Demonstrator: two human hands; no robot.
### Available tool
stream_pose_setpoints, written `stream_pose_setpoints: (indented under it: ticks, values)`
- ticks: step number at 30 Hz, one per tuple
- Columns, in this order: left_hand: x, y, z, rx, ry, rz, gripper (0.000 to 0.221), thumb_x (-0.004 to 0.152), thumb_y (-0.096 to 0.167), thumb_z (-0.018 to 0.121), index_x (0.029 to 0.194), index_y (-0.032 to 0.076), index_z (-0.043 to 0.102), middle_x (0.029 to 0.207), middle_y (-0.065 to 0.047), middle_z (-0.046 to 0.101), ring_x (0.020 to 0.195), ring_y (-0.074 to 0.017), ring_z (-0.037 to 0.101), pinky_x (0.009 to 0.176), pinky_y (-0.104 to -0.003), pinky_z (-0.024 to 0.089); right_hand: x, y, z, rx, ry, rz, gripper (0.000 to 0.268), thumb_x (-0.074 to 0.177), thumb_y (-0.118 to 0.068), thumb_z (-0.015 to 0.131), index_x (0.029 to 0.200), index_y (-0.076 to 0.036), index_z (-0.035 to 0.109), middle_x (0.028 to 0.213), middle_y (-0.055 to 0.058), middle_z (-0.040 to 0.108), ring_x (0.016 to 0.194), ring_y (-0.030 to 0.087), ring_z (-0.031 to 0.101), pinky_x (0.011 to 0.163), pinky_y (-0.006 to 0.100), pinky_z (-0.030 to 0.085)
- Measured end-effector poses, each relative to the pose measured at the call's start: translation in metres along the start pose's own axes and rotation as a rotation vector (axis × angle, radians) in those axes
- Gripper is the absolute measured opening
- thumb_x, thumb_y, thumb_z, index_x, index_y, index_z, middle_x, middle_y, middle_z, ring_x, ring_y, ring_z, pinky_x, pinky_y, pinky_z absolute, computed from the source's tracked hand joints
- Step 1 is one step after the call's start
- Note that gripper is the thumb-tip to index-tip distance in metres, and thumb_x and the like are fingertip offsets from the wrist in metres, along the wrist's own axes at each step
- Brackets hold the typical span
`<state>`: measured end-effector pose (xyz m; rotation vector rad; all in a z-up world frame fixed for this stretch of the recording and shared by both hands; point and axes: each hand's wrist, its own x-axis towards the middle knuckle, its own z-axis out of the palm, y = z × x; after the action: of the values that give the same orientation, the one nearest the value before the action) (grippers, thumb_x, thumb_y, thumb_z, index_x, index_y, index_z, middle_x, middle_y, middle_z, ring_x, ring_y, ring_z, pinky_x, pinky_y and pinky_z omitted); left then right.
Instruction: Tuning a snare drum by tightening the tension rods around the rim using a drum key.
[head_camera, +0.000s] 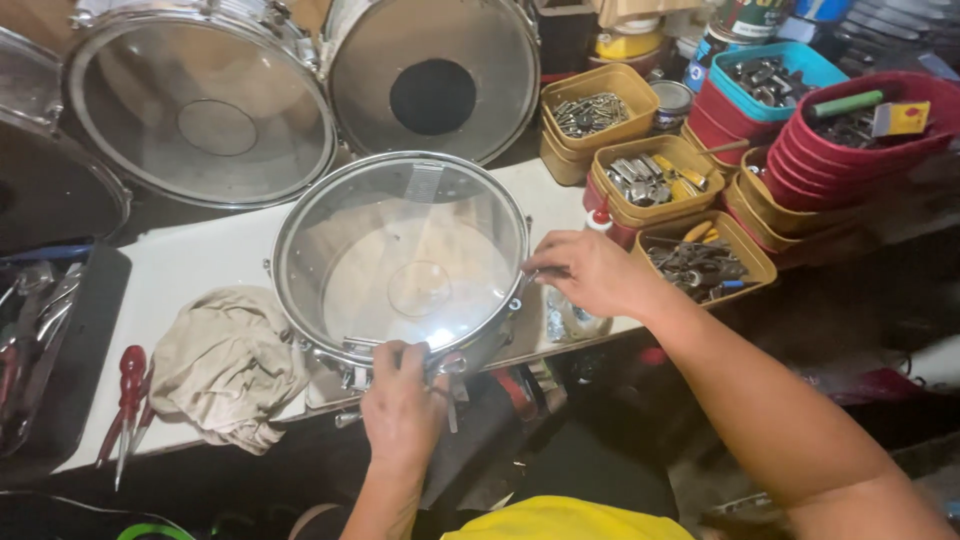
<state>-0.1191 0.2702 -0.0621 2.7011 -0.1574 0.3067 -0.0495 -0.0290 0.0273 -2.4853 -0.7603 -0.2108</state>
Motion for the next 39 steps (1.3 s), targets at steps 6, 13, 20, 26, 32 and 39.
stream_pose_setpoints:
  ticks: [6,13,20,26,32,39]
  values:
    - [-0.015,-0.003,0.004,-0.096,0.253,0.143,0.042,0.088,0.034,0.078,0.125,0.026,0.061,0.125,-0.007,0.057,0.066,-0.0344,0.066,0.044,-0.054,0.054,-0.007,0.001,0.008,-0.024,-0.029,0.077,0.022,0.09,-0.014,0.072,0.111,-0.015,0.081,0.104,0.001,0.075,0.089,0.021,0.073,0.083,0.036,0.055]
    - [-0.018,0.001,-0.016,-0.094,0.333,0.289,0.047,0.086,0.018,0.081,0.128,0.018,0.061,0.121,-0.01,0.059,0.059,-0.0278,0.062,0.038,-0.045,0.054,-0.004,-0.009,0.003,0.007,0.041,-0.036,0.019,0.09,-0.011,0.073,0.109,-0.011,0.08,0.099,0.003,0.075,0.086,0.02,0.073,0.082,0.034,0.055]
    - [-0.018,0.001,-0.018,-0.092,0.298,0.293,0.043,0.086,0.017,0.08,0.126,0.014,0.063,0.12,-0.009,0.058,0.055,-0.025,0.061,0.038,-0.045,0.056,-0.002,-0.016,0.01,-0.064,-0.031,0.03,0.019,0.092,-0.016,0.071,0.108,-0.019,0.081,0.104,-0.002,0.074,0.091,0.021,0.074,0.077,0.037,0.056]
    - [-0.018,0.0,-0.015,-0.1,0.319,0.279,0.044,0.086,0.018,0.08,0.127,0.017,0.063,0.122,-0.008,0.057,0.067,-0.0294,0.066,0.042,-0.046,0.056,0.001,-0.02,0.011,-0.044,-0.081,-0.06,0.019,0.091,-0.009,0.071,0.106,-0.013,0.081,0.101,0.002,0.073,0.089,0.022,0.074,0.081,0.036,0.058]
    - [-0.018,0.003,-0.019,-0.093,0.313,0.258,0.045,0.085,0.023,0.08,0.127,0.02,0.062,0.124,-0.006,0.057,0.066,-0.0287,0.067,0.042,-0.046,0.057,0.004,-0.018,0.024,-0.125,-0.08,0.001,0.022,0.089,-0.018,0.073,0.108,-0.011,0.08,0.091,0.008,0.076,0.084,0.029,0.071,0.082,0.042,0.054]
    - [-0.024,0.005,-0.038,-0.106,-0.217,-0.098,0.062,0.082,0.038,0.075,0.139,0.039,0.052,0.147,-0.002,0.045,0.088,-0.0281,0.074,0.071,-0.052,0.061,-0.002,-0.035,0.022,-0.195,-0.115,0.214,0.025,0.092,-0.029,0.071,0.11,-0.014,0.08,0.096,0.01,0.077,0.09,0.032,0.072,0.086,0.045,0.054]
